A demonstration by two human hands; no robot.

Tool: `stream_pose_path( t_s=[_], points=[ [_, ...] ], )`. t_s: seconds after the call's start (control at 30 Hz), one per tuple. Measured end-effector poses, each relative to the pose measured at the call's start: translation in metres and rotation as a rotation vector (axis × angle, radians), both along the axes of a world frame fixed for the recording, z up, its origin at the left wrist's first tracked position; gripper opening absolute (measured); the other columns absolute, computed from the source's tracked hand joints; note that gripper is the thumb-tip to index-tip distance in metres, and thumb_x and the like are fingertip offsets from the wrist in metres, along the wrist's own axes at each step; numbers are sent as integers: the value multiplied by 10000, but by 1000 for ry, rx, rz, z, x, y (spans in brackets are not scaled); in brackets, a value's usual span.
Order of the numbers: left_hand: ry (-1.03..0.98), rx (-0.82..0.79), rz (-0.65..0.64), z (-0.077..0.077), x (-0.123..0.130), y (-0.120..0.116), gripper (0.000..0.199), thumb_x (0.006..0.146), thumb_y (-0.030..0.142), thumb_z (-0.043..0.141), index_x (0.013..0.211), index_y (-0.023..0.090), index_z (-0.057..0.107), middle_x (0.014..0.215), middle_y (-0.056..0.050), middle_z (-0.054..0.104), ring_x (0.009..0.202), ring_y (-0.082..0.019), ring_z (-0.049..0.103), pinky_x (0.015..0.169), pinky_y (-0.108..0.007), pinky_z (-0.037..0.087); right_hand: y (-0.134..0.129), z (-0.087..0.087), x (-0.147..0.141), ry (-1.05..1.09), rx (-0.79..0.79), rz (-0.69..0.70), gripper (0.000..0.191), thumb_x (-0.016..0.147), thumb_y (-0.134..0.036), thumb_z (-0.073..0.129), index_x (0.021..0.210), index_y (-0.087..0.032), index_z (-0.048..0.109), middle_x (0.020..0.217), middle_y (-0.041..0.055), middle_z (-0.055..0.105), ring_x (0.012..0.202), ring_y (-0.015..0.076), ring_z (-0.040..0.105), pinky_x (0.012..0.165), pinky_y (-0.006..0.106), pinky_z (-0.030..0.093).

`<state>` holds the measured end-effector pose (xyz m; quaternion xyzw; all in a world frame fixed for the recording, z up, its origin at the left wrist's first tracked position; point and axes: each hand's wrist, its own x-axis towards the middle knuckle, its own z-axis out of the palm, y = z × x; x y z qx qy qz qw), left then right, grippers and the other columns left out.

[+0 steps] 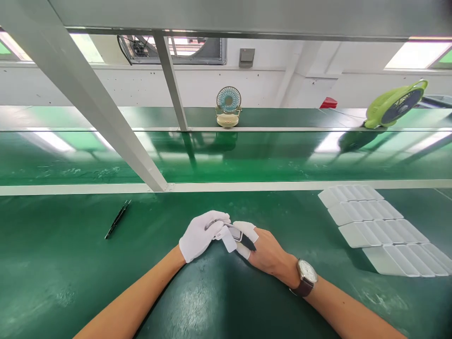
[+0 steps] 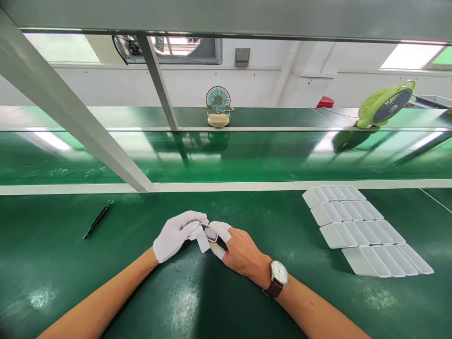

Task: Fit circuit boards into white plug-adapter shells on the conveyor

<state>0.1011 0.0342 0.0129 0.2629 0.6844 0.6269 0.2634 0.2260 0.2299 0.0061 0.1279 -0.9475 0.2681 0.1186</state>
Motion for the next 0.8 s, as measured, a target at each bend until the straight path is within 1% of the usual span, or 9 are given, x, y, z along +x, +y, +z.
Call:
stream_pose_path(
  t_s=[0.13,0.23,0.3,0.37,0.43,0.47,0.53,0.63,0.8],
  points=[
    [-53,-20,-17,1,-2,0,365,931,450,639,1150,170,721,1040,-119,760,857,-222,690,739,-348,544,0,1,-2,4,52,39,342,1042,-315,495,1379,-317,555,1231,70,677,968,239,694,808,382,575],
    [-60,-47,-41,4,-4,0,367,962,459,600,1168,172,699,1078,-112,748,919,-222,682,808,-356,534,0,-1,-2,28,-48,38,356,1023,-292,523,1374,-322,575,1268,79,665,1013,245,690,851,402,579],
    [-3,-31,-48,6,-5,1,396,1005,470,513,1217,173,667,1093,-109,733,936,-213,667,821,-355,523,2,-4,-4,21,-259,2,354,1001,-294,560,1353,-302,595,1295,90,654,1076,248,678,911,414,575],
    [66,40,-54,6,-4,3,448,1028,474,435,1321,172,590,1101,-115,705,939,-213,652,781,-349,520,5,-4,-7,-54,-614,-94,358,984,-343,597,1336,-279,601,1251,91,678,1048,235,690,900,402,591],
    [136,62,-52,4,0,5,505,982,442,527,1423,197,490,1109,-102,673,934,-210,632,746,-335,515,9,-4,-12,-199,-1005,-185,381,964,-423,633,1304,-252,615,1164,83,714,962,223,713,834,386,617],
    [187,20,-47,3,3,6,579,929,406,615,1456,225,456,1107,-82,659,920,-200,619,750,-328,512,11,-3,-14,-275,-1160,-204,394,950,-459,649,1277,-239,630,1121,77,728,922,223,720,796,383,625],
    [316,-141,-36,2,9,8,715,830,329,735,1481,299,442,1056,-28,640,843,-169,578,760,-317,499,13,0,-18,-379,-1333,-193,406,914,-500,689,1205,-216,670,1069,70,744,887,230,724,755,382,630],
    [470,-318,-48,4,16,10,650,865,373,711,1473,376,482,926,17,588,764,-151,536,749,-309,477,13,3,-19,-426,-1342,-157,390,893,-524,709,1110,-200,711,969,54,761,816,218,728,725,366,627],
    [495,-295,-21,4,15,7,539,922,498,646,1438,373,555,898,13,542,790,-155,556,775,-299,476,6,9,-17,-481,-1194,-126,470,945,-613,584,1008,-164,708,785,61,755,676,212,737,662,365,627]
  ],
)
